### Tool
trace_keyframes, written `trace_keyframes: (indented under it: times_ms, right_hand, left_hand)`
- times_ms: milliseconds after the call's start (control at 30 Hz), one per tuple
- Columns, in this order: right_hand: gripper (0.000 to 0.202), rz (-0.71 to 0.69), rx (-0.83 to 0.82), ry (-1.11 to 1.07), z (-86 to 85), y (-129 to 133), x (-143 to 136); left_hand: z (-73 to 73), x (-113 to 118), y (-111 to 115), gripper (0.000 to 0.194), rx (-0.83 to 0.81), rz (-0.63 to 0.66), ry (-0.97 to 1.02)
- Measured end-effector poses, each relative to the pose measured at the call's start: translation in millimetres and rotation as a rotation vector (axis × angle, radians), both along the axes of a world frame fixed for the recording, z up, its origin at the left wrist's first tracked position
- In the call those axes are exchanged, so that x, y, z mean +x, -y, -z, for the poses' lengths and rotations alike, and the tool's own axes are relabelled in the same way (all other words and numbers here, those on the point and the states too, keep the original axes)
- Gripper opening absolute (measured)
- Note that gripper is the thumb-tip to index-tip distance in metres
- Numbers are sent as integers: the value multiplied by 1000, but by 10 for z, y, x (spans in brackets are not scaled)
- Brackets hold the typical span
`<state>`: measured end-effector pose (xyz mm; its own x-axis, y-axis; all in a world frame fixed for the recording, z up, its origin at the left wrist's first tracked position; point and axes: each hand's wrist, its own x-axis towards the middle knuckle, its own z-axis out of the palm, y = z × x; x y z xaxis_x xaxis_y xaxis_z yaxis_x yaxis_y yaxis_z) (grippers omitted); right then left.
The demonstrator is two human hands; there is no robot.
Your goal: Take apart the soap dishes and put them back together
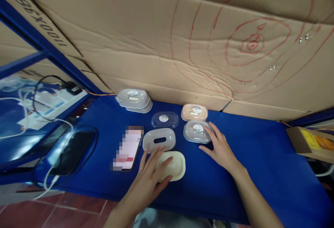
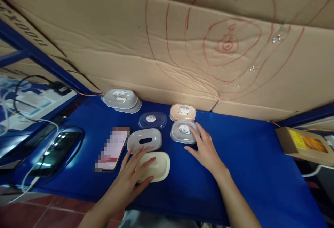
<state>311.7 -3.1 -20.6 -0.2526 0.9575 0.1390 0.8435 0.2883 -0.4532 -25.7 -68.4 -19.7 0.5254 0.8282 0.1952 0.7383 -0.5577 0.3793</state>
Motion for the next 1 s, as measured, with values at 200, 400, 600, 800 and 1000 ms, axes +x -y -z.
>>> trace_keyframes:
  times_ms: [200,400,600,800,1000]
  right_hand:
    - [68,15,-63,-69,-6,6,83]
    - [74,-59,-175,-103,-136,125,264]
    - [89,-58,-233,-81,-209,177,246]
    - [84,-101,-214,-40,-101,130,340]
    - [81,96,-121,49,-18,84,821]
  left_hand:
    - [-203,326,34,46,-44,-39,261]
    - [-324,681,77,48,-128,29,291]
    - [-261,854,39,48,-84,87,176]
    - [-350,819,-268,48,-24,88,113]
    - [-498,910,-1394,50,19,183,-35]
